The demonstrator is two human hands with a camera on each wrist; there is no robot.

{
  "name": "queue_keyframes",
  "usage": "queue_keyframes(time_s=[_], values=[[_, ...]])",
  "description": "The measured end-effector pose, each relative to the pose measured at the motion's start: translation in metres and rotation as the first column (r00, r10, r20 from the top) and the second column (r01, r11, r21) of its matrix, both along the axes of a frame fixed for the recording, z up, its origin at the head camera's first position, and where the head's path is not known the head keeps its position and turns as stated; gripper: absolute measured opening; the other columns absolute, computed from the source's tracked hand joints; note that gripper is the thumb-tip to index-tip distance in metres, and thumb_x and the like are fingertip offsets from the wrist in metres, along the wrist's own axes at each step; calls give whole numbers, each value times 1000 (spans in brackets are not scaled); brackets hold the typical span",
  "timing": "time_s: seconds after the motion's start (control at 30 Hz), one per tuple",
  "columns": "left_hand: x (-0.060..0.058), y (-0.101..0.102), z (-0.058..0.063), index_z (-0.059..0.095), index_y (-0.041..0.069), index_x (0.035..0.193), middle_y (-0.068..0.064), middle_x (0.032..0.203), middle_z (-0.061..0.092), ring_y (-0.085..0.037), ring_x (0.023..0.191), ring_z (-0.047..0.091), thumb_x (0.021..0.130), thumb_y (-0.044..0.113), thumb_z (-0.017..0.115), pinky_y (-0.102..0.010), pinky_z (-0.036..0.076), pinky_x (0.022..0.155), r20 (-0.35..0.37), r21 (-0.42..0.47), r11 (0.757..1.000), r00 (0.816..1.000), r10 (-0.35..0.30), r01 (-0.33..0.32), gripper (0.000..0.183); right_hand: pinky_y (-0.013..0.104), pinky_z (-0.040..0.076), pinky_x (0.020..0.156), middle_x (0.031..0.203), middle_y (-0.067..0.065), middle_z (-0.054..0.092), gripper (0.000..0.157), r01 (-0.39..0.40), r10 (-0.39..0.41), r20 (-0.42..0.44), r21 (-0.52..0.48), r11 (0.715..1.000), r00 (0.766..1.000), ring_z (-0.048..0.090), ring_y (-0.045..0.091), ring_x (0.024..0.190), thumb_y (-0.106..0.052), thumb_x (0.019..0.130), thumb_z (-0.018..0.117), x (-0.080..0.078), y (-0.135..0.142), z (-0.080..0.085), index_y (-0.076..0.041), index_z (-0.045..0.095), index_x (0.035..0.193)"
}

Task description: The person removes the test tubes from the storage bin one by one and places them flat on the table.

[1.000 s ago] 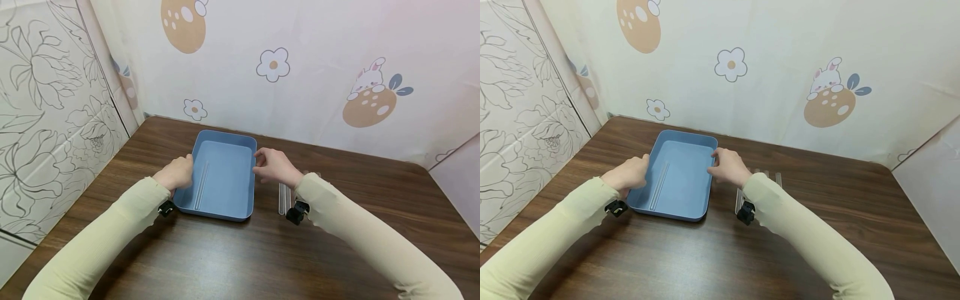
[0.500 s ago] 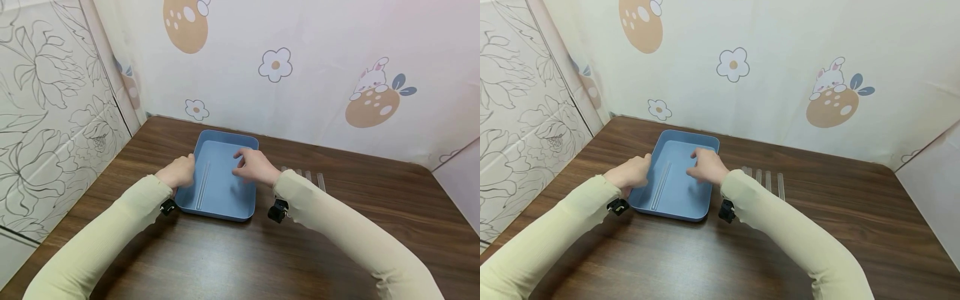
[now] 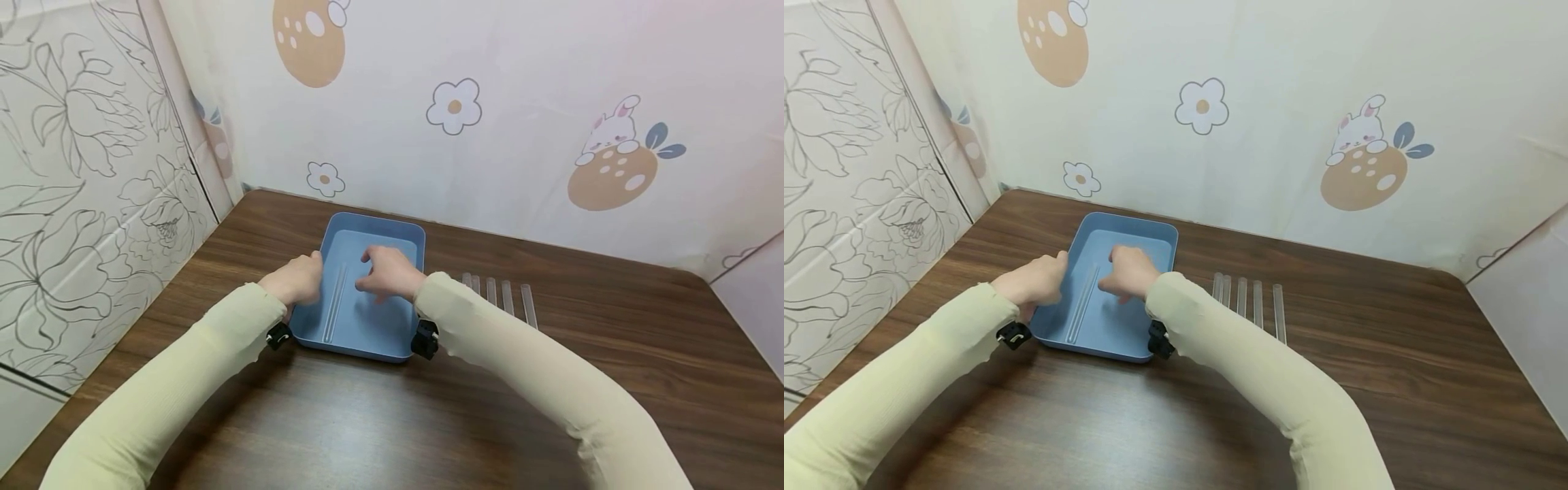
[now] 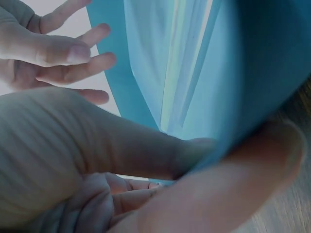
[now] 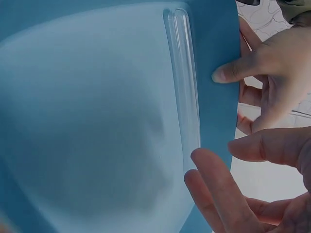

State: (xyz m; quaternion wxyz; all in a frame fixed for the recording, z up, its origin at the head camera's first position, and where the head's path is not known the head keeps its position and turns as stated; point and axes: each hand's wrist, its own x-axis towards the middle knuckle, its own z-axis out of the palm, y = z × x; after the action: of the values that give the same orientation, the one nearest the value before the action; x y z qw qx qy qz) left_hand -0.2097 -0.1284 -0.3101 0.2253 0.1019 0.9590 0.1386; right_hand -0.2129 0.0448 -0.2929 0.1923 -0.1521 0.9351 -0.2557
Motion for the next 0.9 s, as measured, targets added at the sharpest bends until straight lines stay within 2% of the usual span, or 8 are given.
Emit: queue_keyframes(time_s=[0.13,0.37,0.43,0.5,0.63,0.73,0.9], values=[[-1,1,0,13,-16,144,-43,125,46,-28,52,65,90,-4,47,-34,52,42,8,0,1000,1000,19,-19,65,27,57,74,107,14,64,53,6,-7,20,20,1000,1000,68,15,59,-17,88,66,-2,-9,-3,1,47,134],[-2,2,0,5,-12,148,-43,135,38,-28,41,62,92,-3,44,-34,51,38,37,11,999,998,51,-51,68,30,55,85,133,19,55,59,-2,1,24,45,999,1000,69,15,59,-21,89,67,-5,-19,-7,2,44,138],[-2,2,0,5,-13,148,-42,135,39,-27,43,62,92,-2,44,-34,51,39,38,8,999,998,51,-51,69,30,56,82,135,19,54,61,-4,3,23,43,999,1000,69,16,58,-21,89,68,-7,-23,-9,3,43,139],[-2,2,0,7,-13,147,-41,133,41,-27,45,63,92,-1,45,-34,51,40,32,2,999,998,49,-49,68,28,57,76,135,20,54,63,-2,1,23,39,999,1000,69,18,58,-22,88,69,-8,-27,-11,4,42,138],[-1,2,0,16,-15,143,-41,115,52,-29,49,64,91,-1,46,-34,52,41,11,1,999,999,36,-36,62,23,55,60,124,20,58,65,-1,-1,41,36,999,999,69,22,60,-21,86,72,-10,-34,-16,6,42,136],[-1,2,-1,22,-16,139,-39,108,54,-31,51,65,90,-1,47,-34,52,41,-3,9,999,999,33,-33,57,24,55,57,113,19,62,61,2,-5,53,44,999,999,69,23,60,-20,84,73,-10,-38,-20,5,44,132],[1,2,-1,24,-16,138,-37,108,54,-31,59,67,89,0,50,-33,53,45,-17,0,1000,999,28,-28,57,28,57,58,103,17,62,53,5,-7,63,45,999,998,69,24,60,-16,83,73,-11,-41,-21,3,46,125]])
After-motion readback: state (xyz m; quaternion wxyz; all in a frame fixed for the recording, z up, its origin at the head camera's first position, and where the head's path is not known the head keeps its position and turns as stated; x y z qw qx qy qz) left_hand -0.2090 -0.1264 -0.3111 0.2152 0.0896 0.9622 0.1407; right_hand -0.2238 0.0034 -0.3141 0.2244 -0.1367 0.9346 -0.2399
